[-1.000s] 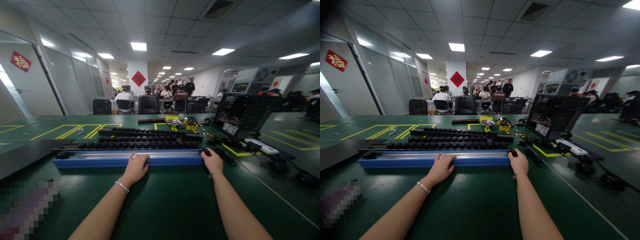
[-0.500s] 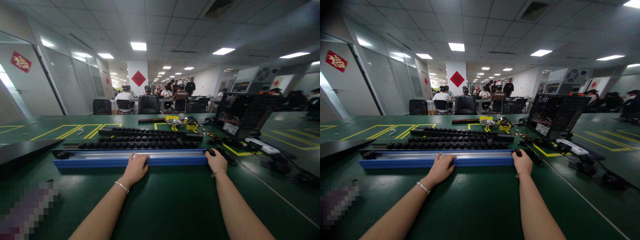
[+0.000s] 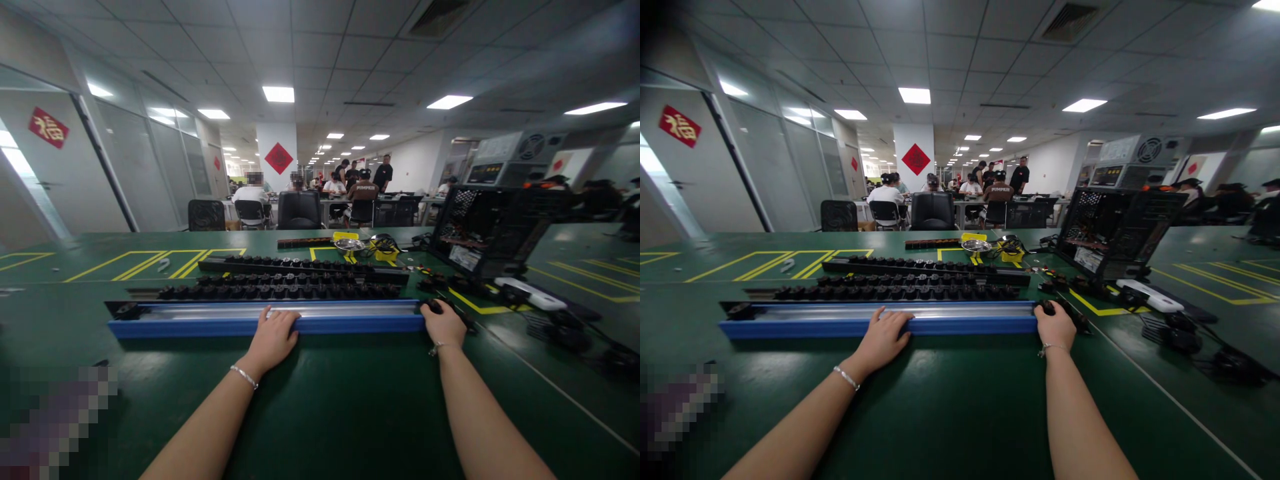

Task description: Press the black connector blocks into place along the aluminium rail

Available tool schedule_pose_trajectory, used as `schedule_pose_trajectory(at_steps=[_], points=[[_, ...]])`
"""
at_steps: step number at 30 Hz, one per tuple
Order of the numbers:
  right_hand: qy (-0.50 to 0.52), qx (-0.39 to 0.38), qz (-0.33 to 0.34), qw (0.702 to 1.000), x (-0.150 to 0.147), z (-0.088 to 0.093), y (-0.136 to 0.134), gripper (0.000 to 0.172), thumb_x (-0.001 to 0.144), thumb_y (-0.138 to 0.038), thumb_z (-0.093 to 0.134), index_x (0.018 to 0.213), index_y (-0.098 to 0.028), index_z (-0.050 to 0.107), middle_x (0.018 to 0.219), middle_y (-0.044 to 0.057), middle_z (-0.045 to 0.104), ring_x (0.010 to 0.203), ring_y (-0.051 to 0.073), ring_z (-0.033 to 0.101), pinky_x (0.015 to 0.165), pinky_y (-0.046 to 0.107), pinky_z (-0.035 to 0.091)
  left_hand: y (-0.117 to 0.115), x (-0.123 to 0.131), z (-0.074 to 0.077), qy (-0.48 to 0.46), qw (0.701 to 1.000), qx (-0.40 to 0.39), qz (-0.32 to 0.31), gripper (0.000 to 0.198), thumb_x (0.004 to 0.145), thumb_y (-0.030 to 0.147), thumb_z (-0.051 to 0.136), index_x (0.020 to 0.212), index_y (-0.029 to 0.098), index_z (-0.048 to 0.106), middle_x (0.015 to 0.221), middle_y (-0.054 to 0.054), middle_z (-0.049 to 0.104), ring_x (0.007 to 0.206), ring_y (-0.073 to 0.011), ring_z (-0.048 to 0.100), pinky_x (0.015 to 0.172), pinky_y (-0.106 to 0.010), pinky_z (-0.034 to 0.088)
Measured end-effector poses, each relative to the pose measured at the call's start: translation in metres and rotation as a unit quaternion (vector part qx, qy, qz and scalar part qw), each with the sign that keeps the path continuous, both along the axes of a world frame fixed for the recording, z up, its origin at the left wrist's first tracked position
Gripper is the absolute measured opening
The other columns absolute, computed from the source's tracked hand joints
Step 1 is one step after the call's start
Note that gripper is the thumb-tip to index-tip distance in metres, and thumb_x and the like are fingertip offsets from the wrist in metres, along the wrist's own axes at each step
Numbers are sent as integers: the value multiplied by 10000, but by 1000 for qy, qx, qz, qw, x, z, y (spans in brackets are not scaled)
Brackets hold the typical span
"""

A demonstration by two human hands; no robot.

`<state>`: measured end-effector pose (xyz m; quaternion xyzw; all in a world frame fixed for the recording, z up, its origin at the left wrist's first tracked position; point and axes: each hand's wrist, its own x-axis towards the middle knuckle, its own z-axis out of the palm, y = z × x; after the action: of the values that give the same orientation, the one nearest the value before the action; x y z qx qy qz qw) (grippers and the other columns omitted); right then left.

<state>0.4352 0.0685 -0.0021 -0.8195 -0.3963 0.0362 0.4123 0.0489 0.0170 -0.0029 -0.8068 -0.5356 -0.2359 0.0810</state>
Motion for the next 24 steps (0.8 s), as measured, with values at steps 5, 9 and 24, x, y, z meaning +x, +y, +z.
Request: schedule_pose_trajectory(at_steps=[5,9,24], points=[[-12,11,-3,1000,4,-6,3,520,699,-465,488,1093,-159,633,971,134,664,862,284,594,804,391,453,0,0,1,0,1000,-1,-2,310,784,249,487,1092,265,524,1063,-23,642,1019,-206,540,1070,-486,163],[-22,29,-8,999,7,-11,7,520,679,-471,501,1064,-156,651,931,137,670,818,280,595,790,392,456,-1,0,1,-3,1000,-4,0,310,785,250,489,1092,272,527,1063,-26,643,1023,-208,541,1069,-487,167],[82,5,37,996,46,-25,19,460,626,-421,585,994,-158,669,743,84,670,604,208,601,626,339,483,-4,1,1,-1,1000,0,3,265,782,252,503,1045,262,529,1021,-18,648,1008,-203,541,1062,-483,170]])
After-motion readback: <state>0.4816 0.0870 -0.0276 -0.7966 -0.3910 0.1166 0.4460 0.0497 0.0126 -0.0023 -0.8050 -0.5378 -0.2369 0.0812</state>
